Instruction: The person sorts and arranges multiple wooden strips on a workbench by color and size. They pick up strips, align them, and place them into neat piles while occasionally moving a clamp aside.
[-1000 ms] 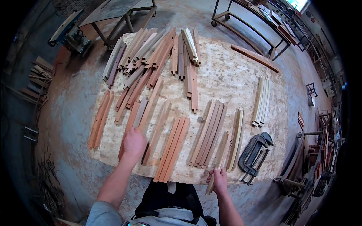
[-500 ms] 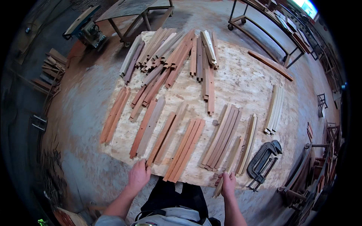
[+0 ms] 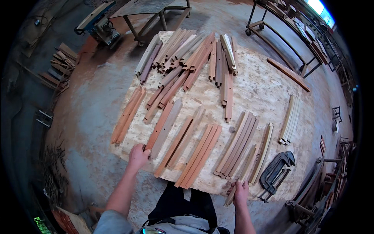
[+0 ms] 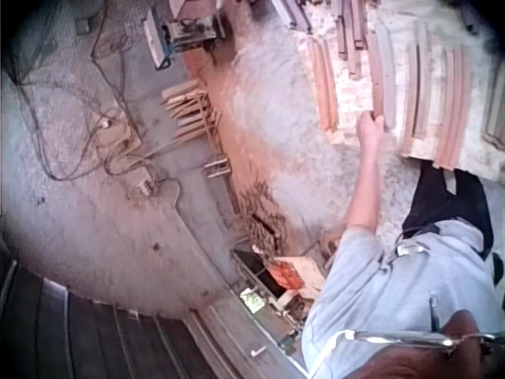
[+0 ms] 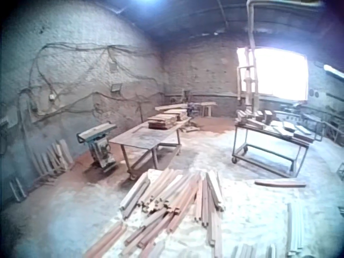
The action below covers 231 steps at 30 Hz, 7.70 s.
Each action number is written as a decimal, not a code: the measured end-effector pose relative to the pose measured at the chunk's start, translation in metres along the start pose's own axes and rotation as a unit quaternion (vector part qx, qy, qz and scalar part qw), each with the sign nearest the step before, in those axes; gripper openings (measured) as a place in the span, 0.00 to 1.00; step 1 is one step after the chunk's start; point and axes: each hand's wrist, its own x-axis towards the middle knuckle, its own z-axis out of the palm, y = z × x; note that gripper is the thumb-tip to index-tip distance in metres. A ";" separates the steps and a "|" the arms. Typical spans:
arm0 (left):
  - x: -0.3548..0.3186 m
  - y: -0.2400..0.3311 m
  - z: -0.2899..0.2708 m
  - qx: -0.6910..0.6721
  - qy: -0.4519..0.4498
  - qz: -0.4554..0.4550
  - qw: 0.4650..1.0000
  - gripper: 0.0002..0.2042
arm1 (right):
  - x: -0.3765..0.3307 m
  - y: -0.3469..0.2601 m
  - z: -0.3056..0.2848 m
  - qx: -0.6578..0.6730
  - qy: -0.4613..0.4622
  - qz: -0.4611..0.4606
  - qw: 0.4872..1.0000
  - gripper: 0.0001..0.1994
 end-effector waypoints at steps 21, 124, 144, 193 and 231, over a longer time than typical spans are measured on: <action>-0.073 -0.012 0.038 0.062 0.126 0.265 0.954 0.21 | -0.003 -0.003 0.002 0.001 0.014 0.012 1.000 0.06; -0.104 0.203 0.141 -0.350 -0.381 0.096 0.850 0.15 | -0.056 0.044 -0.021 -0.170 0.075 -0.072 0.980 0.16; -0.149 0.253 0.220 -0.362 -0.407 0.066 0.836 0.16 | -0.058 -0.008 -0.078 -0.208 0.192 -0.114 0.952 0.20; -0.162 0.301 0.268 0.040 -0.265 0.344 0.900 0.25 | 0.014 -0.046 -0.073 -0.148 0.173 -0.183 0.956 0.17; -0.156 0.221 0.139 -0.004 -0.128 0.394 0.910 0.10 | 0.023 -0.041 -0.053 -0.124 0.114 -0.122 0.978 0.05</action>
